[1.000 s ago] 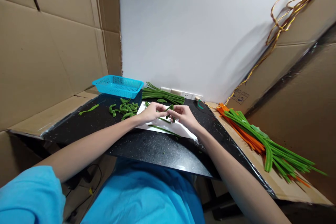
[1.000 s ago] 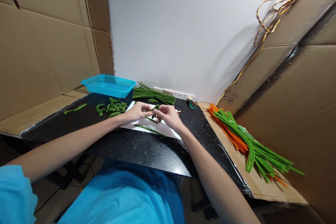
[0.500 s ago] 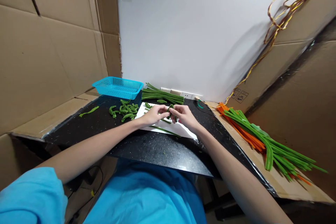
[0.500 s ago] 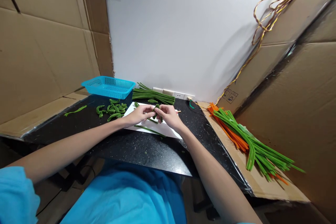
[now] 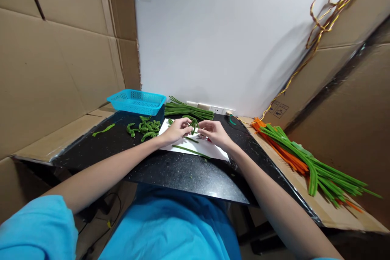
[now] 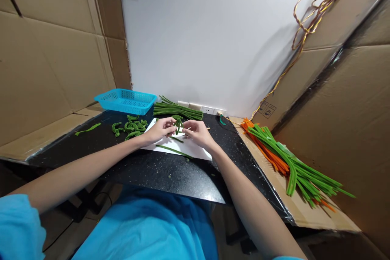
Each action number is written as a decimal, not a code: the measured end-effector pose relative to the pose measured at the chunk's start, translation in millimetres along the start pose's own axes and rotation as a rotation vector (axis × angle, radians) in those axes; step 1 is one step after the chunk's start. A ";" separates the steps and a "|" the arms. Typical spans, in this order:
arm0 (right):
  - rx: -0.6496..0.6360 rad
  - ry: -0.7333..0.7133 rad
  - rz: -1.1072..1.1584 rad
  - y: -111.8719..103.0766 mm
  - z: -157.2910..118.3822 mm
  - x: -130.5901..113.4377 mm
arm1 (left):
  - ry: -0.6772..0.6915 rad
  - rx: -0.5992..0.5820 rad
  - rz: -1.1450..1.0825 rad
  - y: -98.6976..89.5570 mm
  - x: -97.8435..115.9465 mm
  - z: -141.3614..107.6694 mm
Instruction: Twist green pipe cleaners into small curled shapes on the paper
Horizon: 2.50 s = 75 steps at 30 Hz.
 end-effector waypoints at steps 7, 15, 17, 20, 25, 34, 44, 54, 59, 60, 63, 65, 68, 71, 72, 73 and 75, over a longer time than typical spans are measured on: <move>-0.019 -0.005 0.002 0.5 -1.8 1.6 | 0.041 0.023 0.081 -0.9 9.6 -3.5; -0.035 0.028 -0.022 2.9 -4.2 -10.9 | 0.036 0.079 -0.040 -5.3 6.4 -0.5; -0.030 0.016 -0.015 3.1 -3.7 -11.6 | 0.045 0.079 -0.042 -5.6 6.7 -0.8; -0.014 -0.010 -0.004 2.5 -1.9 -10.2 | 0.073 0.086 -0.026 -6.5 6.6 -0.5; -0.015 0.006 -0.001 1.8 -0.7 -5.9 | 0.093 0.153 -0.006 -10.9 2.3 3.5; 0.011 -0.084 -0.220 3.4 -2.2 -14.7 | 0.054 0.157 -0.015 -13.9 5.0 2.2; -0.033 -0.151 -0.327 9.6 -4.3 -16.0 | 0.088 0.028 0.030 -3.0 7.0 -4.3; -0.001 -0.233 -0.458 8.8 -3.6 -18.1 | 0.140 0.092 -0.006 -6.2 12.8 -3.6; -0.007 -0.211 -0.462 7.0 -4.3 -17.8 | 0.157 0.167 0.014 -14.6 15.5 -1.7; -0.010 -0.209 -0.459 6.9 -4.5 -17.9 | 0.161 0.177 0.030 -16.2 14.5 -0.9; -0.005 -0.201 -0.438 7.2 -4.6 -18.4 | 0.176 0.201 0.076 -19.8 9.8 1.5; 0.007 -0.200 -0.428 7.2 -4.4 -18.8 | 0.187 0.209 0.094 -20.7 7.4 2.6; 0.023 -0.209 -0.436 6.2 -3.9 -18.2 | 0.192 0.200 0.077 -19.7 7.2 3.0; 0.025 -0.221 -0.454 4.6 -3.4 -15.7 | 0.174 0.187 0.037 -17.6 9.6 1.8; 0.022 -0.225 -0.459 4.3 -3.3 -14.8 | 0.164 0.181 0.029 -16.9 10.6 1.1; 0.017 -0.227 -0.463 4.2 -3.2 -14.0 | 0.154 0.174 0.023 -16.3 11.6 0.4; -0.005 -0.222 -0.475 4.9 -3.3 -13.0 | 0.136 0.161 0.010 -15.1 13.4 -1.2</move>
Point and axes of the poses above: each hand's wrist, its own z-axis towards the middle knuckle, its own y-axis out of the palm, x = y × z, the point moved 3 cm from there along z, towards the middle knuckle, and after that the axes turned 6 degrees about -y, right-handed, at the moved point
